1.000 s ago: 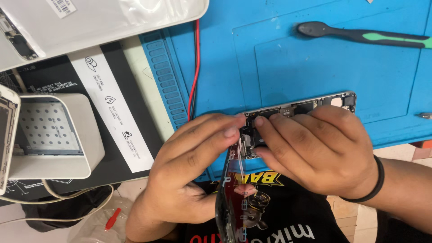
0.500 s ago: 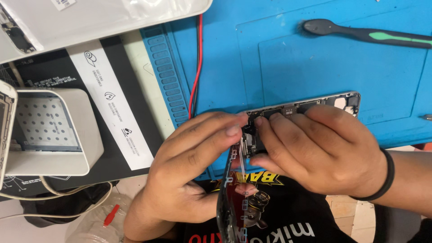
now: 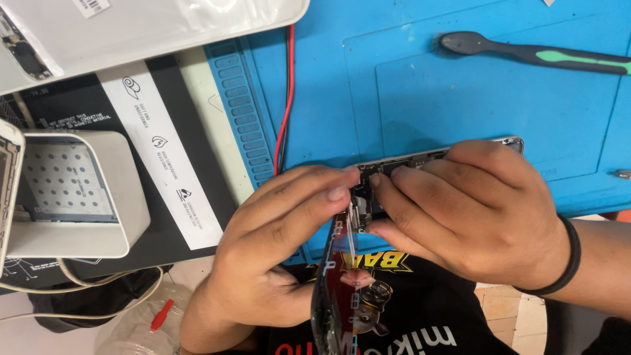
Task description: The person works at a repair bench on a disassembled iPhone, holding the opened phone and its detached screen, manipulating the internal connectors and components by hand to fit the new screen assembly to the phone body, then pressing the parts together and handling the reassembled phone.
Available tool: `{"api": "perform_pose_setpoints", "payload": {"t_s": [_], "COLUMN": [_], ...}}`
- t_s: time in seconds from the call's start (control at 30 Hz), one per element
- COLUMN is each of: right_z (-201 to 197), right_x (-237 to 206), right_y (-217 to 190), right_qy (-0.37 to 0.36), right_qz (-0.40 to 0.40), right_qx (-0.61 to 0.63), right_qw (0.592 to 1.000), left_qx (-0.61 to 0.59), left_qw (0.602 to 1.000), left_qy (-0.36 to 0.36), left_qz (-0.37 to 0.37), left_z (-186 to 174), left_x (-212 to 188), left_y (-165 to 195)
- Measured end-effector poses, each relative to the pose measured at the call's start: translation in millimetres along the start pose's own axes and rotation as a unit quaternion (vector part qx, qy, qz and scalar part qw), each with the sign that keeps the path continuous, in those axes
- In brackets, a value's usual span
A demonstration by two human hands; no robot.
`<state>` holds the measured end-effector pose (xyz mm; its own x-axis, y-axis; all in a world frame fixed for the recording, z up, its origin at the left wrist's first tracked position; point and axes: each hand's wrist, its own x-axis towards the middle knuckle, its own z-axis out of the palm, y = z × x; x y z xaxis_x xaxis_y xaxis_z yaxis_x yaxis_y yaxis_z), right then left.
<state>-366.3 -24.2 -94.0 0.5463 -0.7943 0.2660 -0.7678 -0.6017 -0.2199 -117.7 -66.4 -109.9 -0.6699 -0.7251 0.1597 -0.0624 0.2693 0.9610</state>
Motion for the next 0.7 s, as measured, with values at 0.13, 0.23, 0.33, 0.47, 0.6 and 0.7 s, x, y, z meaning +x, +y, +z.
{"api": "perform_pose_setpoints", "payload": {"t_s": [0.13,0.23,0.33,0.47,0.6,0.7], "right_z": [-0.4,-1.4,-3.0,-4.6,-4.3,-3.5], "right_x": [-0.7,-0.2,0.6,1.4,1.2,-0.3], "right_y": [1.0,1.8,1.4,-0.6,-2.0,-2.2], "right_qy": [-0.001,-0.002,-0.01,-0.006,-0.008,0.0], "right_qz": [0.003,0.007,0.006,-0.008,-0.005,-0.002], "right_qx": [0.008,0.022,0.022,-0.016,-0.02,-0.019], "right_qw": [1.0,1.0,1.0,1.0,1.0,1.0], "left_qx": [0.004,0.01,0.011,0.009,0.018,0.015], "left_qw": [1.0,1.0,1.0,1.0,1.0,1.0], "left_qy": [0.003,0.003,0.003,0.007,0.007,0.01], "left_qz": [-0.002,-0.005,-0.003,-0.004,-0.005,-0.001], "left_z": [1.6,2.1,2.9,3.7,3.6,3.4], "left_x": [0.2,0.4,0.9,1.7,2.0,2.2], "left_y": [0.5,0.7,0.9,1.6,2.8,3.1]}}
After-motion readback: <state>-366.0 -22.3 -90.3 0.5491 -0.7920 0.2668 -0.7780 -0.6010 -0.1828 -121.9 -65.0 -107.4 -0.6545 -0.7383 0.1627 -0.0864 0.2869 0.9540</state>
